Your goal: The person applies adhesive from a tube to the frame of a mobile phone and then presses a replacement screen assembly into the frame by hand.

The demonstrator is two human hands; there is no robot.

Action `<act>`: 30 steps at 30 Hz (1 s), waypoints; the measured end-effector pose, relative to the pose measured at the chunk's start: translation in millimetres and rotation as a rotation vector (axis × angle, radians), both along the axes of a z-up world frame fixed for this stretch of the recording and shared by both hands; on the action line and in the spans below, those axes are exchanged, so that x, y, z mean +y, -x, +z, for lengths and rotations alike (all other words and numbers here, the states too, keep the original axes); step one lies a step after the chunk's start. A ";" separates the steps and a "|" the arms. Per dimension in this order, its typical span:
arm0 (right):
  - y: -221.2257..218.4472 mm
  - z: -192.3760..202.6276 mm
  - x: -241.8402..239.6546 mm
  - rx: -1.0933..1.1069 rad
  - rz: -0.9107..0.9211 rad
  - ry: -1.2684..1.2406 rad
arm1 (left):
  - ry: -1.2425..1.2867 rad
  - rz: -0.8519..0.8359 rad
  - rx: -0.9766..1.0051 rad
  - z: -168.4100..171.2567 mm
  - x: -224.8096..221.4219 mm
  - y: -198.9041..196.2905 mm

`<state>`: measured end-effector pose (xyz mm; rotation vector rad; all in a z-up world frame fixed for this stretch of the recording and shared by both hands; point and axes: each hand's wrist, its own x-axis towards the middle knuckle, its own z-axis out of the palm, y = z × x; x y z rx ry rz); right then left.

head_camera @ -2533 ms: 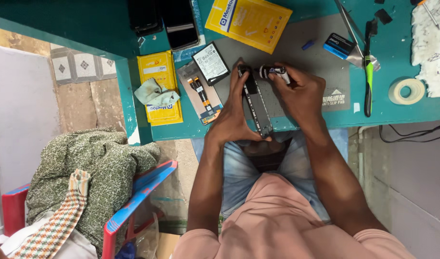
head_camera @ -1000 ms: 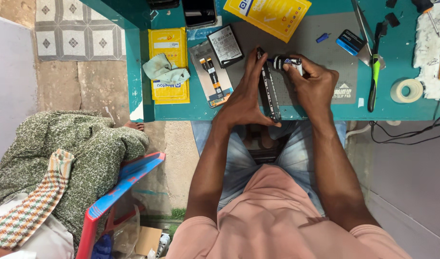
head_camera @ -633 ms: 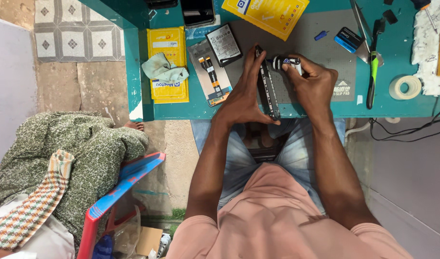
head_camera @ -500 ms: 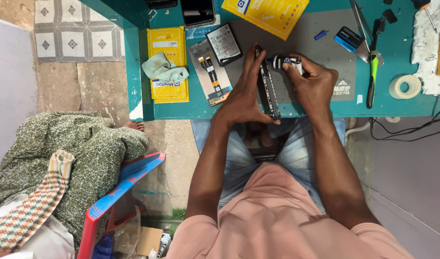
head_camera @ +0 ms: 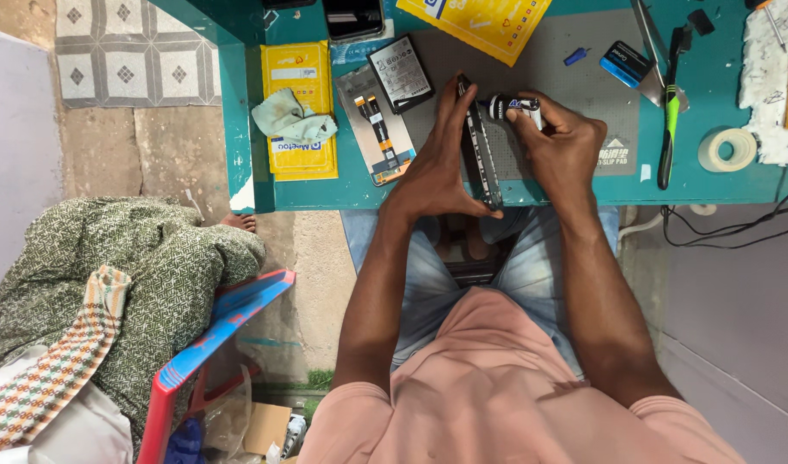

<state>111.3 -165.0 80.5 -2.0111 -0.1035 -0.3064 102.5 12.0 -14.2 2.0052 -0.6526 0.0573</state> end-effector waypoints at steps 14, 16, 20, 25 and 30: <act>1.1 -16.0 -8.0 -0.012 0.014 0.017 | -0.017 0.010 0.030 -1.2 -0.5 -0.2; 2.6 -17.1 -8.6 -0.015 0.020 0.000 | -0.023 0.011 0.033 -1.5 -0.6 -0.9; 5.0 -17.0 -10.1 0.039 -0.007 0.007 | -0.016 0.011 0.024 -1.5 -0.8 0.5; 6.6 -15.4 -10.9 0.041 -0.008 0.020 | 0.003 0.006 0.008 0.9 -0.3 0.9; 11.0 -20.2 -13.2 0.090 -0.022 -0.021 | -0.004 0.011 0.008 1.1 -0.7 1.6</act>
